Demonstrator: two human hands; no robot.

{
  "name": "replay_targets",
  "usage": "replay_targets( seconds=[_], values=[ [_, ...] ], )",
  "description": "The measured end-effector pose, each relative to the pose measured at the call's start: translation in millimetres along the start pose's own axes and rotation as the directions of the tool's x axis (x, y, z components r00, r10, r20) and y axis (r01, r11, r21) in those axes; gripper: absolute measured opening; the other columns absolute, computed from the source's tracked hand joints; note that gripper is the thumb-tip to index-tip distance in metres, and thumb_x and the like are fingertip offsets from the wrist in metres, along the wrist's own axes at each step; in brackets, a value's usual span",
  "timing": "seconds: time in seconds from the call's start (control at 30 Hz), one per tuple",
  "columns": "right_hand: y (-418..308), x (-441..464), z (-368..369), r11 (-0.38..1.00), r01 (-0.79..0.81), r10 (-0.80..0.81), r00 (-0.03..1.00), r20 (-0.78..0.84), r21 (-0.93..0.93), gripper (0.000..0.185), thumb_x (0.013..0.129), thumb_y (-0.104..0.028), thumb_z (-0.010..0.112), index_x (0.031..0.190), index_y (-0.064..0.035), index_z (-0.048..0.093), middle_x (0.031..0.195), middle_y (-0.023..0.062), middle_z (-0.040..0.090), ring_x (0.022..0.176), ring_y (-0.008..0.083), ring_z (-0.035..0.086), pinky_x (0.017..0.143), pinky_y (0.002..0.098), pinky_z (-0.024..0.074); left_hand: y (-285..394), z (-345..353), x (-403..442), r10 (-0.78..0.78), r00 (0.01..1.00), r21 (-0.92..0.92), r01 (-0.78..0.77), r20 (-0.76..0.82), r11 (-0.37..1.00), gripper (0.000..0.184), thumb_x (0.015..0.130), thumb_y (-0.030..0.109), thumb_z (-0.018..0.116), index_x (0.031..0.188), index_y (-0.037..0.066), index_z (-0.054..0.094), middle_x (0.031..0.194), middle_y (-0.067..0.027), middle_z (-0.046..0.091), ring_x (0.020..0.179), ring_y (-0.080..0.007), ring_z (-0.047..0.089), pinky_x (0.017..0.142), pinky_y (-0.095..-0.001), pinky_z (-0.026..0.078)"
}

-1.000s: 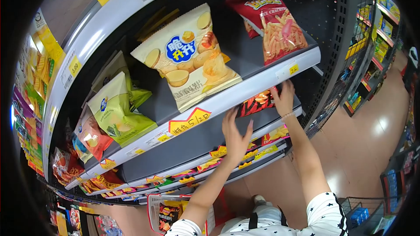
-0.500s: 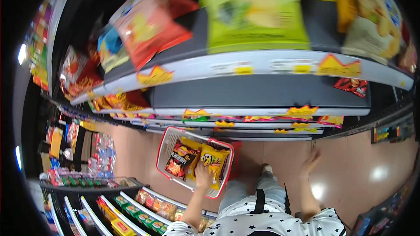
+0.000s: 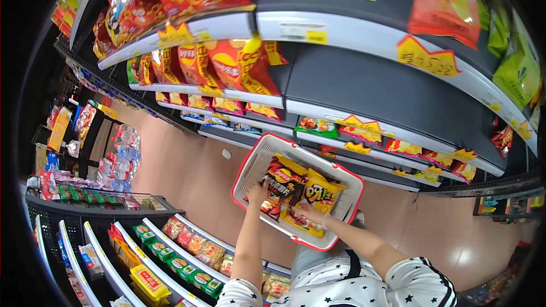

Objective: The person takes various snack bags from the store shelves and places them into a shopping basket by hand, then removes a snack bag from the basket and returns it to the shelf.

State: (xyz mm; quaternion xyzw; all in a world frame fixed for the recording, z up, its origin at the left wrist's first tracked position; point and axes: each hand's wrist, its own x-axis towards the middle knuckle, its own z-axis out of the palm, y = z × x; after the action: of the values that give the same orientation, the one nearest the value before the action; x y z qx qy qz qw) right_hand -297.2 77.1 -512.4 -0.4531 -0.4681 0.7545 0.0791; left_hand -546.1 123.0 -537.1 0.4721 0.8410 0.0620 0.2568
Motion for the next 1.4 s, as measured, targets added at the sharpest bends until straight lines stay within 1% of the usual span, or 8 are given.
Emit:
replay_targets(
  seconds=[0.17,0.33,0.67,0.83,1.0,1.07,1.17,1.4],
  values=[
    [-6.0,48.0,46.9,0.966,-0.157,0.202,0.955,-0.218,0.207,0.072,0.08,-0.056,0.054,0.129,-0.0036,0.044,0.125,0.0074,0.052,0.112,0.0184,0.049,0.094,0.0307,0.0367,30.1,-14.4,-46.3,0.129,0.947,-0.078,-0.111,0.294,0.991,0.07,0.082,0.06,0.045,0.111,-0.004,0.053,0.1,-0.0264,0.059,0.099,-0.0417,0.055,0.087,-0.0499,0.041],
    [0.4,26.2,45.0,0.957,0.281,-0.275,0.822,-0.499,-0.065,0.058,0.08,-0.049,0.06,0.111,0.0,0.056,0.092,0.01,0.064,0.072,0.0201,0.059,0.066,0.0364,0.0484,47.6,-14.8,-98.0,0.376,0.922,0.052,-0.373,-0.091,0.926,0.069,0.079,0.052,0.055,0.117,-0.006,0.049,0.111,-0.0289,0.053,0.105,-0.0433,0.049,0.089,-0.0487,0.038],
    [-9.3,-124.1,-47.1,0.929,0.182,-0.32,0.831,-0.455,-0.322,0.025,0.091,-0.027,0.047,0.098,-0.0169,0.068,0.076,0.0157,0.056,0.069,0.0306,0.057,0.064,0.0404,0.0432,136.3,-58.8,-196.6,0.518,0.84,-0.269,-0.542,-0.16,0.796,0.069,0.075,0.021,0.071,0.127,-0.006,0.034,0.118,-0.0223,0.049,0.116,-0.0318,0.043,0.099,-0.0394,0.032],
    [21.7,-249.9,-101.2,0.77,0.368,-0.637,0.399,-0.659,-0.521,0.023,0.084,-0.026,0.061,0.095,-0.0065,0.067,0.09,0.0127,0.063,0.083,0.0282,0.06,0.077,0.0339,0.0466,221.4,-12.2,-236.6,0.698,0.644,-0.66,-0.382,0.312,0.647,0.075,0.076,0.021,0.073,0.13,-0.009,0.031,0.117,-0.0162,0.052,0.104,-0.0181,0.053,0.089,-0.0294,0.043],
    [64.4,-342.2,-178.8,0.871,0.418,-0.438,0.423,-0.793,-0.258,0.037,0.078,-0.025,0.069,0.105,-0.0017,0.06,0.105,0.0137,0.061,0.089,0.0221,0.061,0.08,0.0339,0.0462,340.1,32.1,-304.6,0.76,0.589,-0.661,-0.458,0.275,0.594,0.065,0.073,0.024,0.075,0.122,-0.005,0.043,0.109,-0.0127,0.058,0.1,-0.0165,0.054,0.087,-0.0288,0.043],
    [62.7,-367.9,-213.6,0.75,0.401,-0.617,0.138,-0.774,-0.526,0.049,0.072,-0.028,0.075,0.108,-0.0004,0.055,0.084,0.0126,0.062,0.079,0.0236,0.061,0.074,0.033,0.0482,386.2,44.3,-326.3,0.787,0.552,-0.632,-0.513,0.276,0.581,0.058,0.074,0.019,0.074,0.119,-0.004,0.046,0.107,-0.0139,0.06,0.098,-0.0168,0.057,0.087,-0.0298,0.044],
    [55.8,-411.2,-248.6,0.717,0.696,-0.427,0.383,-0.819,-0.049,0.047,0.071,-0.017,0.076,0.108,0.0007,0.054,0.088,0.0085,0.064,0.082,0.0172,0.063,0.073,0.0303,0.0504,453.8,50.3,-356.1,0.895,0.391,-0.637,-0.639,0.214,0.431,0.063,0.076,0.02,0.072,0.125,-0.004,0.04,0.109,-0.0181,0.059,0.102,-0.0196,0.056,0.09,-0.0319,0.042],
    [33.6,-469.7,-390.9,0.576,0.64,-0.514,-0.202,-0.834,-0.509,0.038,0.077,0.004,0.066,0.11,0.0019,0.047,0.098,0.0092,0.06,0.083,0.0166,0.063,0.073,0.0292,0.0531,596.4,67.2,-376.8,0.983,0.142,-0.569,-0.82,-0.116,0.052,0.069,0.083,0.024,0.065,0.133,-0.002,0.027,0.128,-0.0215,0.042,0.118,-0.0298,0.045,0.096,-0.0379,0.038]
  ],
)
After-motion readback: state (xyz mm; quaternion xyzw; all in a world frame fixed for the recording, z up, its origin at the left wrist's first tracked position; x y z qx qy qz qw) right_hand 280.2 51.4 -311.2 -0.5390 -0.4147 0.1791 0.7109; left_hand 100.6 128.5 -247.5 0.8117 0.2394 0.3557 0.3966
